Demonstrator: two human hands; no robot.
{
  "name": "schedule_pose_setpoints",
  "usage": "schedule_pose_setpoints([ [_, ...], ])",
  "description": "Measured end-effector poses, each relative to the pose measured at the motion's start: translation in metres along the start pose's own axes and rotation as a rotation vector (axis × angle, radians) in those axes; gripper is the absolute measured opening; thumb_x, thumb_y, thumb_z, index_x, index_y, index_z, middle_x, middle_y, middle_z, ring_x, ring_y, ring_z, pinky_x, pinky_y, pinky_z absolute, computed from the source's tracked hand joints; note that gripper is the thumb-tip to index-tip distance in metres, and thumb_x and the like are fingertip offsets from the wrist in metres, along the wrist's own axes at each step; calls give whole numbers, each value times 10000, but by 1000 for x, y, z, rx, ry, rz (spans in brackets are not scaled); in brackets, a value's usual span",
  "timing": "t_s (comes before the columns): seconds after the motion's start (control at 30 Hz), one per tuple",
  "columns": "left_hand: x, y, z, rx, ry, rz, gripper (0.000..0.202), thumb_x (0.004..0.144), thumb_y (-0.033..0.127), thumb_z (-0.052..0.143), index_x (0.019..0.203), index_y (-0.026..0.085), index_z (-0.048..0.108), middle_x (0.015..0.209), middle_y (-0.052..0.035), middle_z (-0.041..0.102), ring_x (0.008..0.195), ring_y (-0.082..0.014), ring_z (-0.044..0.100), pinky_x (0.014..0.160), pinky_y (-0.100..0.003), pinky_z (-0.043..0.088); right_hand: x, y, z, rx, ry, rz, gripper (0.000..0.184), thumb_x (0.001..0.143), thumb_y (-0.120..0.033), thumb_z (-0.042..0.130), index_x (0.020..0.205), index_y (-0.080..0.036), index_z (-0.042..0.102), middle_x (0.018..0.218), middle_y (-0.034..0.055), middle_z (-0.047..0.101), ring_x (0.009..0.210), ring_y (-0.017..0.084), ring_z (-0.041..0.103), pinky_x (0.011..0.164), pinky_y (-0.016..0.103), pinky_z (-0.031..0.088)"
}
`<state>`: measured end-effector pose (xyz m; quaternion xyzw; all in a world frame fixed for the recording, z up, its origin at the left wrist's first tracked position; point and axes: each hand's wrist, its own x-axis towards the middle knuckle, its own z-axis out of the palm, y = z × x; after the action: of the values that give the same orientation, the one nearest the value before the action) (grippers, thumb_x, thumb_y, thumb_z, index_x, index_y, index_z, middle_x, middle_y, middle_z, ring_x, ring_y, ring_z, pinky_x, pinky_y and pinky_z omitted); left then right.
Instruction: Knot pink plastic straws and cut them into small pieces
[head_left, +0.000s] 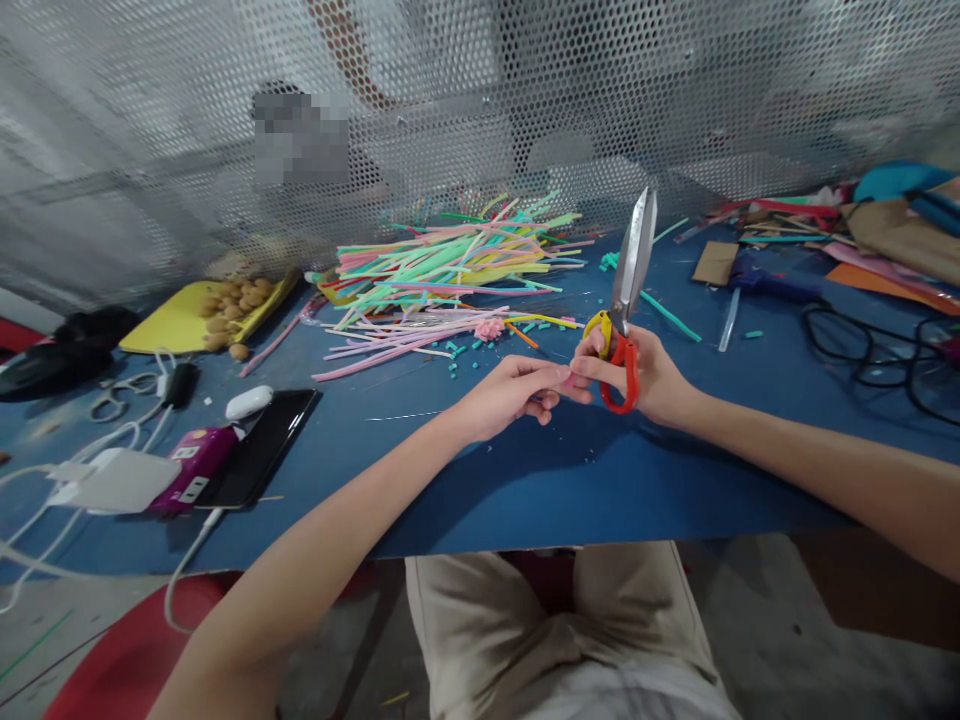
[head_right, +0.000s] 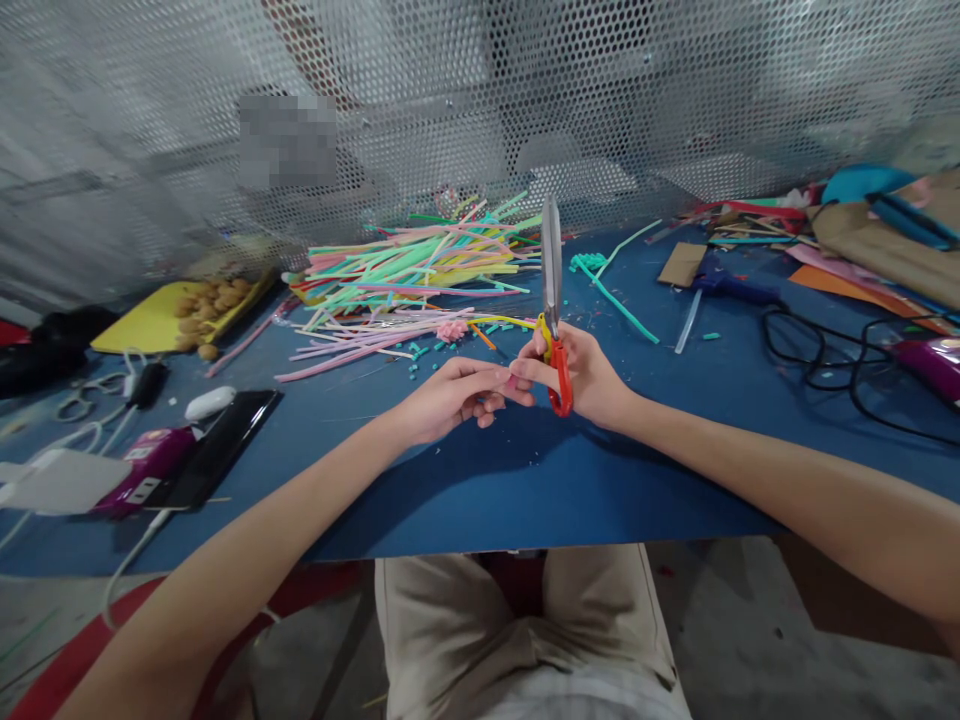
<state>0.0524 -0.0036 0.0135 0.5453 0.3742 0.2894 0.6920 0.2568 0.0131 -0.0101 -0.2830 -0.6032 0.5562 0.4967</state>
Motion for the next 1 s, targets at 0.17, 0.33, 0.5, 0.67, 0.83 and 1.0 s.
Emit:
schedule_pose_setpoints([
  [0.17,0,-1,0,63,-1,4,393,834,446,752,1036,110,776,1042,-162,751,608,-59,445,520,-186,440,-1,-1,2,-38,-2,-11,491,690,-469,874,810,-238,457,818,-15,630,686,144,606,691,343,524],
  [0.33,-1,-2,-2,100,-21,21,399,825,452,766,1013,101,778,992,-145,755,551,-37,416,497,-184,434,0,-7,-1,-103,-55,-16,463,714,-479,854,811,-235,473,832,-7,614,697,146,582,690,342,507],
  [0.5,-6,8,-12,-21,31,124,373,813,421,788,1021,112,776,860,-113,751,521,-42,415,454,-178,409,5,-16,-20,-308,-78,80,423,738,-499,823,805,-220,512,682,-47,497,564,101,425,523,278,354],
  [0.67,-7,13,-21,-55,129,186,366,805,394,801,1046,119,772,820,-92,736,522,-38,397,442,-157,391,11,-21,-40,-673,-128,132,460,704,-553,813,812,-217,518,674,-52,447,586,105,374,538,271,304],
  [0.83,-6,13,-24,-3,187,195,374,809,411,796,1036,115,774,929,-123,751,558,-37,420,471,-156,406,11,-34,-43,-903,-232,154,476,752,-638,725,832,-228,497,720,-35,491,623,134,408,586,290,327],
  [1.0,-5,12,-26,52,221,195,408,825,453,774,1072,128,757,1004,-128,751,557,-29,440,482,-156,396,9,-44,-42,-1009,-239,162,498,757,-679,691,836,-227,498,759,-2,550,652,158,442,628,307,347],
])
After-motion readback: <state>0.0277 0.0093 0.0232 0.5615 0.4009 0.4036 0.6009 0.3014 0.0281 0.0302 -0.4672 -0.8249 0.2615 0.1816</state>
